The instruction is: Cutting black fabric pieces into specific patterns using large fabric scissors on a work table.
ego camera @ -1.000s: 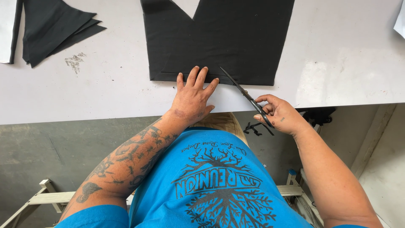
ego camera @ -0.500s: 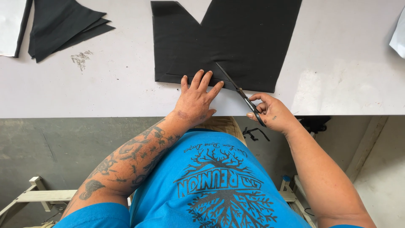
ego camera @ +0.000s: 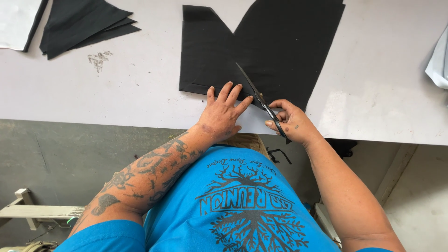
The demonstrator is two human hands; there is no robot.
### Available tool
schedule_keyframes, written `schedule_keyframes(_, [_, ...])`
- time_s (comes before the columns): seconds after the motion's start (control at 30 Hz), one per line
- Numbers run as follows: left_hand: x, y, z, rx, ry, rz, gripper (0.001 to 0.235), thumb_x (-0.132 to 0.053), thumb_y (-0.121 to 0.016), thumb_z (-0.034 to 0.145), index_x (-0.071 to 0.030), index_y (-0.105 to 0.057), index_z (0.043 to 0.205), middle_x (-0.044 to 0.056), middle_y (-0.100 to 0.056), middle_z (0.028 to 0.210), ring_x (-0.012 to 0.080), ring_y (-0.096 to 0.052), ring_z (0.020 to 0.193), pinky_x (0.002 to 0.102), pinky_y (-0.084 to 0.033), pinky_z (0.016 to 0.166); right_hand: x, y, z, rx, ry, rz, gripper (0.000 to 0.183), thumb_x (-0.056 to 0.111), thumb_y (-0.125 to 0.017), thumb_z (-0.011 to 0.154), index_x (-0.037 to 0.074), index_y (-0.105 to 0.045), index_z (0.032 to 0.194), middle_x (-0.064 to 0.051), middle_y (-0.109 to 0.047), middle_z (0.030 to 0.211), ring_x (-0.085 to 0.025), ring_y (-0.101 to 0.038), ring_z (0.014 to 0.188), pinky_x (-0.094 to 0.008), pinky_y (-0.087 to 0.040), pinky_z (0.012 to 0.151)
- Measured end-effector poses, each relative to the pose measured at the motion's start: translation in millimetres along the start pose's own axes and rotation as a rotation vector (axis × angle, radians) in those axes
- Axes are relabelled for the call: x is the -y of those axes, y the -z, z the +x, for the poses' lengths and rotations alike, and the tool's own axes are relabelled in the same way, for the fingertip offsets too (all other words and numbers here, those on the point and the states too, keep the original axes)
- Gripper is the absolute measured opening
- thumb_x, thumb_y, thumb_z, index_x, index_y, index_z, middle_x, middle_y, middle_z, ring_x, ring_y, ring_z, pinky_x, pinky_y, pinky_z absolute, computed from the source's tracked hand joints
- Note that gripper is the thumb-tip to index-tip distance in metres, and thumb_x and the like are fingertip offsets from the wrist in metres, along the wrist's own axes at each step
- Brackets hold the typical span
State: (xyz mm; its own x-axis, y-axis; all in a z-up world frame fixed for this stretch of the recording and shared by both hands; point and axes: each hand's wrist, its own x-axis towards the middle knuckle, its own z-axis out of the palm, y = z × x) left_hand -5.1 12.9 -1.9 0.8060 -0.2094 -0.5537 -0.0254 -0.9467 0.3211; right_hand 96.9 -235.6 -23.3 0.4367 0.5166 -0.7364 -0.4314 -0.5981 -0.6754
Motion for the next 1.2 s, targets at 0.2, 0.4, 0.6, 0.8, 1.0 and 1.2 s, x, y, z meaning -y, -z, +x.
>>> schedule_keyframes(0.2, [-1, -1, -2, -0.011, -0.007, 0.004, 0.094, -0.047, -0.084, 0.089, -0.029, -0.032, 0.166, 0.019, -0.026, 0.170, 0.0409, -0.019, 0.159, 0.075, -0.020, 0.118, 19, -9, 8, -0.033, -0.003, -0.051, 0.056, 0.007, -0.085, 0.087, 0.006, -0.059, 0.137, -0.010, -0.066, 0.064, -0.020, -0.070, 0.056, -0.025, -0.051, 0.053])
schedule_keyframes(0.4, [1, -3, -1, -0.010, 0.002, 0.018, 0.092, -0.048, -0.083, 0.089, -0.028, -0.033, 0.165, 0.018, -0.024, 0.170, 0.0404, -0.017, 0.159, 0.074, -0.020, 0.118, 28, -13, 23, -0.019, 0.015, 0.021, 0.058, 0.008, -0.086, 0.085, 0.002, -0.059, 0.136, -0.011, -0.065, 0.065, -0.019, -0.069, 0.056, -0.026, -0.053, 0.053])
schedule_keyframes(0.6, [1, -5, 0, 0.012, -0.010, 0.020, 0.091, -0.048, -0.083, 0.090, -0.028, -0.035, 0.165, 0.018, -0.025, 0.170, 0.0408, -0.016, 0.160, 0.075, -0.020, 0.118, 42, -20, 29, -0.031, 0.010, -0.028, 0.057, 0.004, -0.085, 0.087, 0.004, -0.060, 0.137, -0.011, -0.065, 0.066, -0.020, -0.069, 0.056, -0.027, -0.054, 0.051])
schedule_keyframes(0.8, [1, -4, -1, 0.015, 0.000, 0.023, 0.090, -0.047, -0.082, 0.090, -0.029, -0.034, 0.165, 0.017, -0.024, 0.171, 0.0400, -0.016, 0.160, 0.074, -0.019, 0.118, 58, -26, 41, -0.033, 0.025, 0.006, 0.056, 0.007, -0.085, 0.087, 0.003, -0.059, 0.136, -0.012, -0.065, 0.066, -0.019, -0.068, 0.056, -0.026, -0.055, 0.051])
schedule_keyframes(1.0, [2, -13, 1, 0.011, 0.005, 0.042, 0.090, -0.049, -0.082, 0.090, -0.030, -0.036, 0.164, 0.016, -0.025, 0.171, 0.0398, -0.015, 0.160, 0.074, -0.020, 0.118, 66, -27, 48, -0.033, 0.015, -0.033, 0.053, 0.004, -0.084, 0.088, 0.003, -0.059, 0.135, -0.012, -0.066, 0.065, -0.020, -0.068, 0.054, -0.027, -0.056, 0.049])
schedule_keyframes(1.2, [2, -14, 0, -0.019, -0.002, 0.064, 0.091, -0.051, -0.081, 0.090, -0.028, -0.034, 0.165, 0.015, -0.025, 0.170, 0.0396, -0.014, 0.159, 0.074, -0.020, 0.117, 73, -30, 73, -0.011, 0.045, -0.052, 0.053, 0.009, -0.084, 0.091, 0.004, -0.058, 0.137, -0.011, -0.066, 0.068, -0.019, -0.069, 0.058, -0.027, -0.058, 0.052])
